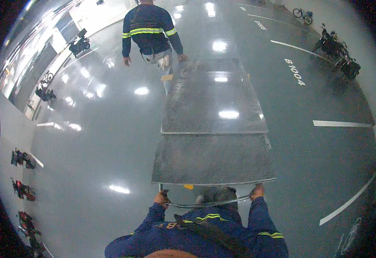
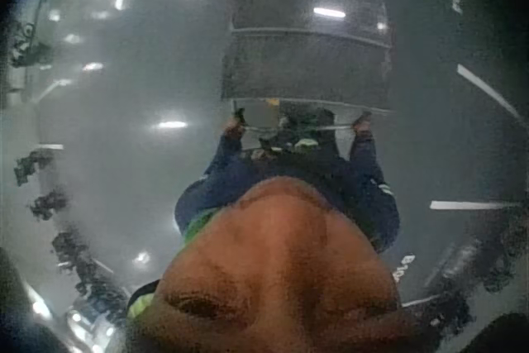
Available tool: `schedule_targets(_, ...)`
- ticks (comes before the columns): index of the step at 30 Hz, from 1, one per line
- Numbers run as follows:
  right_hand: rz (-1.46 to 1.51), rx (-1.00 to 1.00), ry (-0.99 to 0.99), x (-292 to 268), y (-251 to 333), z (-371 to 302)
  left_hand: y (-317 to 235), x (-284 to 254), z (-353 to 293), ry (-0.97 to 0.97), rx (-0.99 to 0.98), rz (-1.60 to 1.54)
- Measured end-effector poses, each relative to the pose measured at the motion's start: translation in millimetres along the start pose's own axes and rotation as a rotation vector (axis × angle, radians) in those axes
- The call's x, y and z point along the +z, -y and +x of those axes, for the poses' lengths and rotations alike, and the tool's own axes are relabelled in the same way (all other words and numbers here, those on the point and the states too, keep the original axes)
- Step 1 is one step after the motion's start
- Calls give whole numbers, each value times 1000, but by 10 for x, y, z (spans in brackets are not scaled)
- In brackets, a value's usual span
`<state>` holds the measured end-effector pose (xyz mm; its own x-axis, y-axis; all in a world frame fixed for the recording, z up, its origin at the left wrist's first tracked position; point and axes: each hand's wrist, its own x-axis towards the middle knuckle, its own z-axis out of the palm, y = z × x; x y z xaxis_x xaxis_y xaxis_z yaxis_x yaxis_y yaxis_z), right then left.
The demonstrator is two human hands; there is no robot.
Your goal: The person and a coworker carry a large, flat, dark panel on a metal frame through a parking garage. They walk in a straight line past parked motorcycles and bicycles, maintaining a steady pace. The video ends while they are still moving.
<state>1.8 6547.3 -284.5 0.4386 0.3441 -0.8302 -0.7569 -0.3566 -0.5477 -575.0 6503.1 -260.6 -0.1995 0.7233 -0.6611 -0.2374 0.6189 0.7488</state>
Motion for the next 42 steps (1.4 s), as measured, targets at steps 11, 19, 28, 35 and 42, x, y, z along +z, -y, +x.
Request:
schedule_targets(11,107,21,142,2148,624,414,-2122,569,1876,-112,-68,142)
schedule_targets(19,105,149,51,3720,1302,1078,-3182,1093,2995,-14,-218,-349)
schedule_targets(28,17,79,60,5866,2237,1681,-4911,1917,4429,-40,-50,-141)
schedule_targets(35,-510,-406,199,7584,2897,2615,-6128,2756,6198,-128,-253,-311)
schedule_targets(42,-177,-252,182,9132,3525,3743,-7526,3705,7685,-126,-207,-131)
